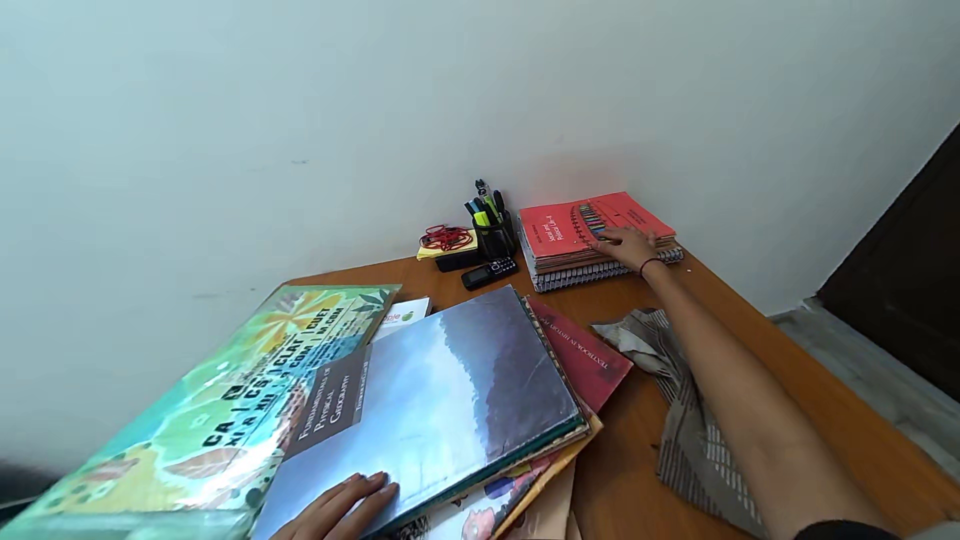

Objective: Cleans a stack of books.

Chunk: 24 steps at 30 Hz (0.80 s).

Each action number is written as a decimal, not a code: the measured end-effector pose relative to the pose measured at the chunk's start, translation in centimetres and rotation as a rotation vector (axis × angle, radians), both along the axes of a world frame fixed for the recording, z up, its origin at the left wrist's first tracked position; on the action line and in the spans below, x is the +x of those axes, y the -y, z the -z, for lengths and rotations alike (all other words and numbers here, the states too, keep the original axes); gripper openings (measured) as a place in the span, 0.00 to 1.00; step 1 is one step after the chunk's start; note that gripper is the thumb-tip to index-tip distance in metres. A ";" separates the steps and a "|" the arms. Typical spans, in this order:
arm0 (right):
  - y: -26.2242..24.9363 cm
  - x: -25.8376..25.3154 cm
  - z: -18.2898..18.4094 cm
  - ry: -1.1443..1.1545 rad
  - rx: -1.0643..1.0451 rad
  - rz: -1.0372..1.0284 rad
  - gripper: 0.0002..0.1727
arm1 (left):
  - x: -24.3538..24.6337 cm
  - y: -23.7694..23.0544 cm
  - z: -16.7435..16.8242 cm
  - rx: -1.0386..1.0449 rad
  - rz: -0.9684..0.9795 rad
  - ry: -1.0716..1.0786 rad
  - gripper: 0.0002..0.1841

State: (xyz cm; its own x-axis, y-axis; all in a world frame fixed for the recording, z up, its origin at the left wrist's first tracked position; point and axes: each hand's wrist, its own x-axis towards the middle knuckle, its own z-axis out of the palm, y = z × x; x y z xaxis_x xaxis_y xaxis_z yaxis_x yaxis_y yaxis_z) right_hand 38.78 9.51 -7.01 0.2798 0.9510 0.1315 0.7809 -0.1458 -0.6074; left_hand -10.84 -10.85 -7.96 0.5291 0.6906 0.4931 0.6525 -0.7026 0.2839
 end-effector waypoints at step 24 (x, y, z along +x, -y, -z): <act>22.7 -7.7 4.2 0.056 0.115 0.162 0.23 | -3.7 2.3 1.9 0.004 -0.096 0.421 0.16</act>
State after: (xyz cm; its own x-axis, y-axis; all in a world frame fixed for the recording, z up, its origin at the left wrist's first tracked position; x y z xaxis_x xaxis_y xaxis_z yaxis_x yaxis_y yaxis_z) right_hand 31.12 -13.23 -11.18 0.4168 0.8722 0.2562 0.7859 -0.2040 -0.5838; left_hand -14.54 -13.10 -9.85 0.2140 0.7244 0.6553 0.5430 -0.6459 0.5367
